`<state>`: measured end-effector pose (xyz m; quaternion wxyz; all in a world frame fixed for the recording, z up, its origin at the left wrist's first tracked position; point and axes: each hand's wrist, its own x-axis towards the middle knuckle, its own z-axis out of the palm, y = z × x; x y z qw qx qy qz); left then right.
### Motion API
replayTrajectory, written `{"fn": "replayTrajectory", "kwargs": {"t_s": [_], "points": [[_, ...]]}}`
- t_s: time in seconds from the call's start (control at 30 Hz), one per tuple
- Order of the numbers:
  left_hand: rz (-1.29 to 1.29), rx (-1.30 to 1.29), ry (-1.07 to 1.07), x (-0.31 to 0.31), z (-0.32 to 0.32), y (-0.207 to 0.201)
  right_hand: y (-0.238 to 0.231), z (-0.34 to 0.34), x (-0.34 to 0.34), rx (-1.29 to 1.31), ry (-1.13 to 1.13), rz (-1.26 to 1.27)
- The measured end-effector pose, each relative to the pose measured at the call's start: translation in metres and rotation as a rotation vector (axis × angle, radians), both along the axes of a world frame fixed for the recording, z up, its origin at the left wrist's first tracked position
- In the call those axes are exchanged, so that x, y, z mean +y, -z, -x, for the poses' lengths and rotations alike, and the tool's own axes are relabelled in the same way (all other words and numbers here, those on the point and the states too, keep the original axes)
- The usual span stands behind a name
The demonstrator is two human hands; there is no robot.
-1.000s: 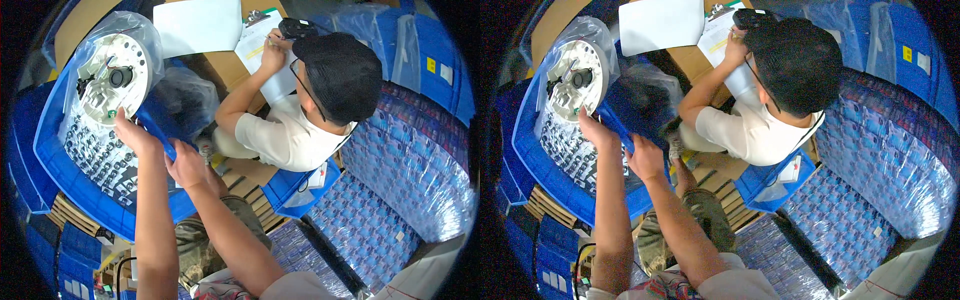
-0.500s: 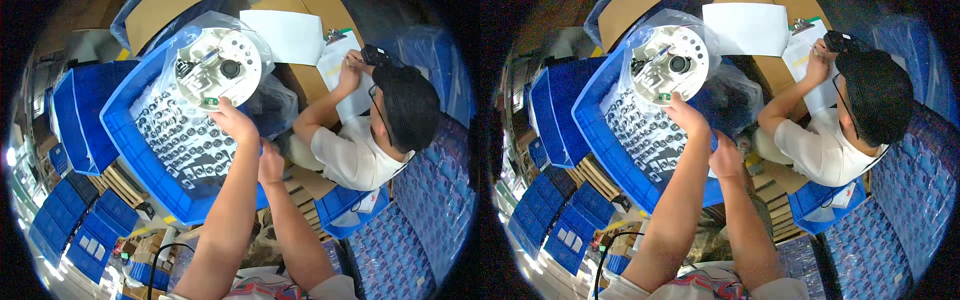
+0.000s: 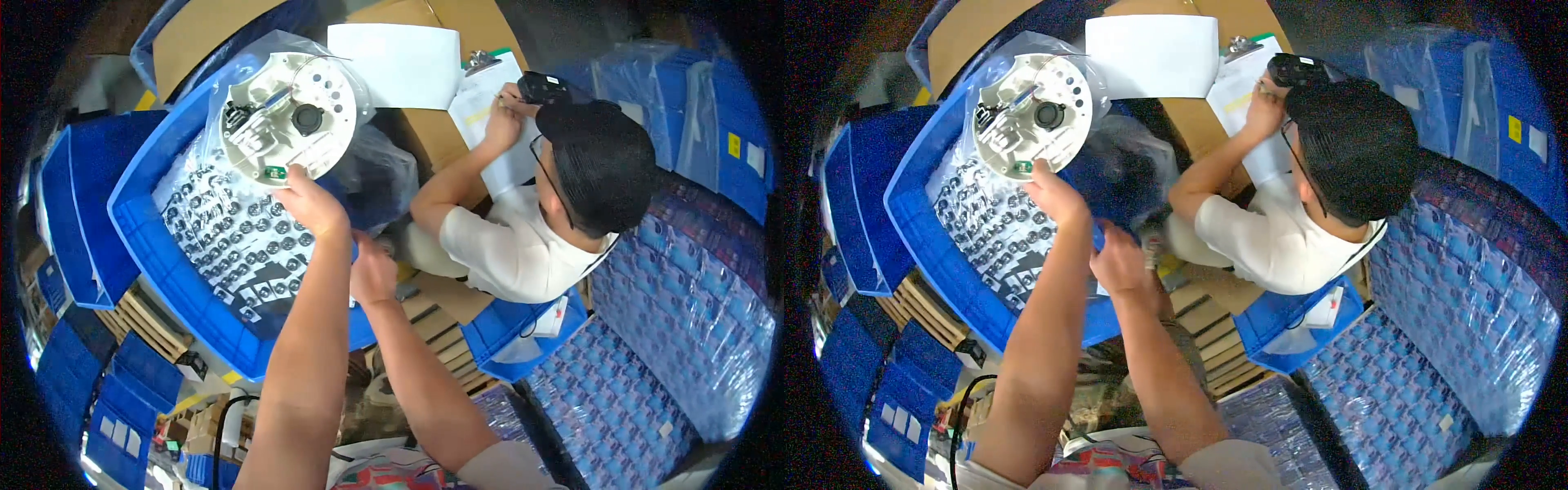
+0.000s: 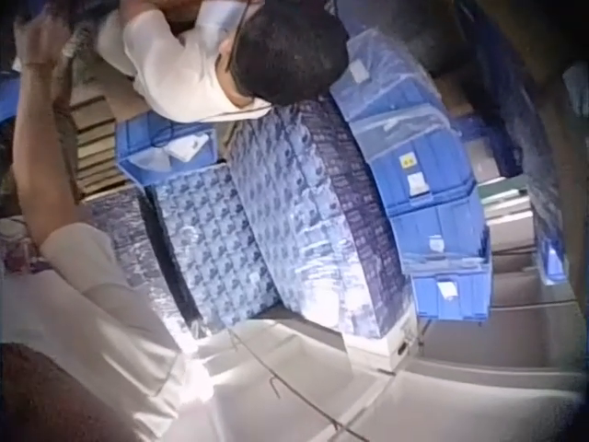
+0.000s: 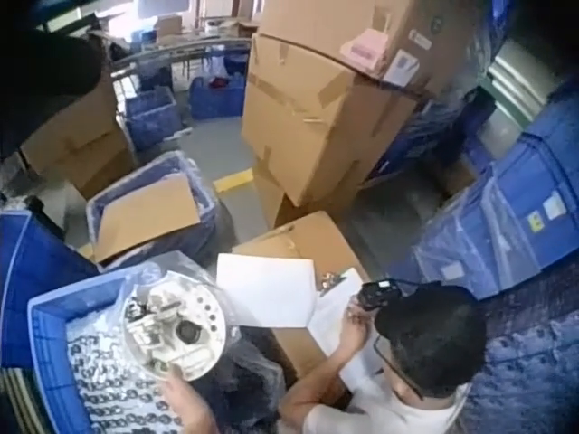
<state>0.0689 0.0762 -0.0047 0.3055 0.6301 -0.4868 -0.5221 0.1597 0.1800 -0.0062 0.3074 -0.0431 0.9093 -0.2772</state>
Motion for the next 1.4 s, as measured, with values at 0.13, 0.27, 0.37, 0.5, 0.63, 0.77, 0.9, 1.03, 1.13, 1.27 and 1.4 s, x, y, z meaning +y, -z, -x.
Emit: {"fn": "replayTrajectory", "kwargs": {"t_s": [0.13, 0.27, 0.37, 0.5, 0.63, 0.77, 0.9, 1.03, 1.13, 1.27, 1.4], "points": [[0.027, 0.01, 0.006, 0.005, 0.001, 0.004, 0.004, -0.002, 0.004, 0.028, -0.012, -0.011], [0.045, -0.053, 0.029, -0.003, -0.005, 0.004, 0.0, -0.003, -0.005, -0.021, -0.017, -0.04], [0.016, -0.068, 0.039, 0.0, -0.002, 0.0, 0.002, -0.002, -0.001, -0.004, -0.018, -0.031], [0.035, 0.018, 0.052, 0.001, -0.002, 0.001, 0.003, -0.004, 0.0, 0.031, -0.031, -0.009], [0.042, 0.042, 0.054, 0.0, -0.003, 0.002, 0.003, -0.004, -0.001, 0.057, -0.019, 0.018], [0.035, 0.0, 0.055, 0.0, -0.002, 0.002, 0.002, -0.002, -0.001, 0.051, -0.02, 0.003], [0.038, -0.012, 0.072, -0.002, -0.004, 0.003, 0.0, -0.002, -0.002, 0.02, -0.016, 0.016], [0.049, -0.004, 0.086, -0.001, -0.005, 0.004, 0.003, -0.002, -0.002, 0.121, -0.046, 0.003], [0.062, -0.001, 0.104, 0.0, -0.005, 0.007, 0.005, -0.002, -0.001, 0.078, -0.081, -0.039], [0.063, 0.037, 0.076, -0.003, -0.003, 0.01, 0.005, -0.002, -0.004, 0.143, -0.03, -0.009], [0.073, -0.018, 0.094, -0.003, -0.006, 0.009, 0.008, -0.005, -0.004, 0.177, -0.024, 0.044]]}}
